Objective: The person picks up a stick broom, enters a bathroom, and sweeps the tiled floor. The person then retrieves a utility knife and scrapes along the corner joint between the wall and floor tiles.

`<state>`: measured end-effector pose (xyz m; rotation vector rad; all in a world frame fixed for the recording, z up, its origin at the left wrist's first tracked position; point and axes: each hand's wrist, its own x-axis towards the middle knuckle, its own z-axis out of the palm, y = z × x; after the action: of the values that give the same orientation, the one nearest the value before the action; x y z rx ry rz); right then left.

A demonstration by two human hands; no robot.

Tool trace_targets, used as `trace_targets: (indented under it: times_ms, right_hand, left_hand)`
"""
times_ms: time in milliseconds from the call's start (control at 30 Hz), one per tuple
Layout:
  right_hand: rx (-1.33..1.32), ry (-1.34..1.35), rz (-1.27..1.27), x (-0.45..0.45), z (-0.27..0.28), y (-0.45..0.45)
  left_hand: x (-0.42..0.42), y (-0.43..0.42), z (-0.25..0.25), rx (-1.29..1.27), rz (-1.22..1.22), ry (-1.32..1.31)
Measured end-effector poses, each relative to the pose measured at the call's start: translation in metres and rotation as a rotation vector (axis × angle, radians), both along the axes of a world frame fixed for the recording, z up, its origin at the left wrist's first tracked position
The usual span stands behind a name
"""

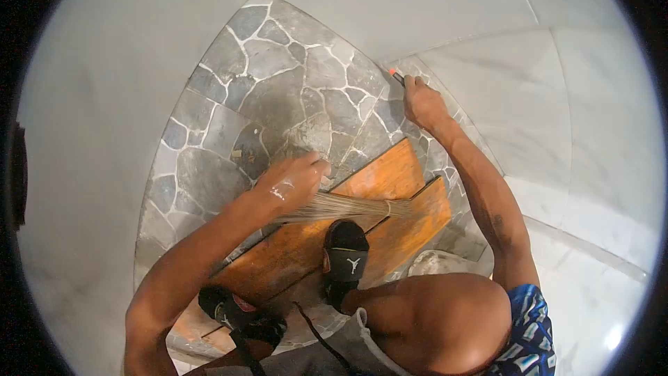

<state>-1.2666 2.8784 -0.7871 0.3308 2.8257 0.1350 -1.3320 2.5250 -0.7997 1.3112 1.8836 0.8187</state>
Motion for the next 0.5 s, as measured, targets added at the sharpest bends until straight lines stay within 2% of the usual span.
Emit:
trace_targets:
  times_ms: [100,200,267,367,467,500]
  right_hand:
    - [0.042,-0.026,0.039,-0.007,0.008,-0.002]
    - [0.042,0.069,0.076,-0.004,0.022,0.001]
    - [0.061,0.086,0.045,-0.002,0.022,0.008]
    - [0.149,-0.069,0.040,0.006,-0.010,0.039]
    - [0.080,0.164,0.014,0.011,-0.003,0.036]
    - [0.051,0.156,0.036,0.014,-0.002,0.037]
  left_hand:
    - [0.018,-0.021,0.001,0.057,0.130,-0.056]
    - [0.029,-0.038,0.015,-0.008,0.137,-0.134]
    - [0.033,-0.044,0.019,0.055,0.117,-0.113]
    - [0.048,-0.042,0.020,0.128,0.157,-0.087]
    - [0.078,-0.034,0.021,0.210,0.166,-0.164]
    - [0.087,-0.031,0.023,0.247,0.160,-0.203]
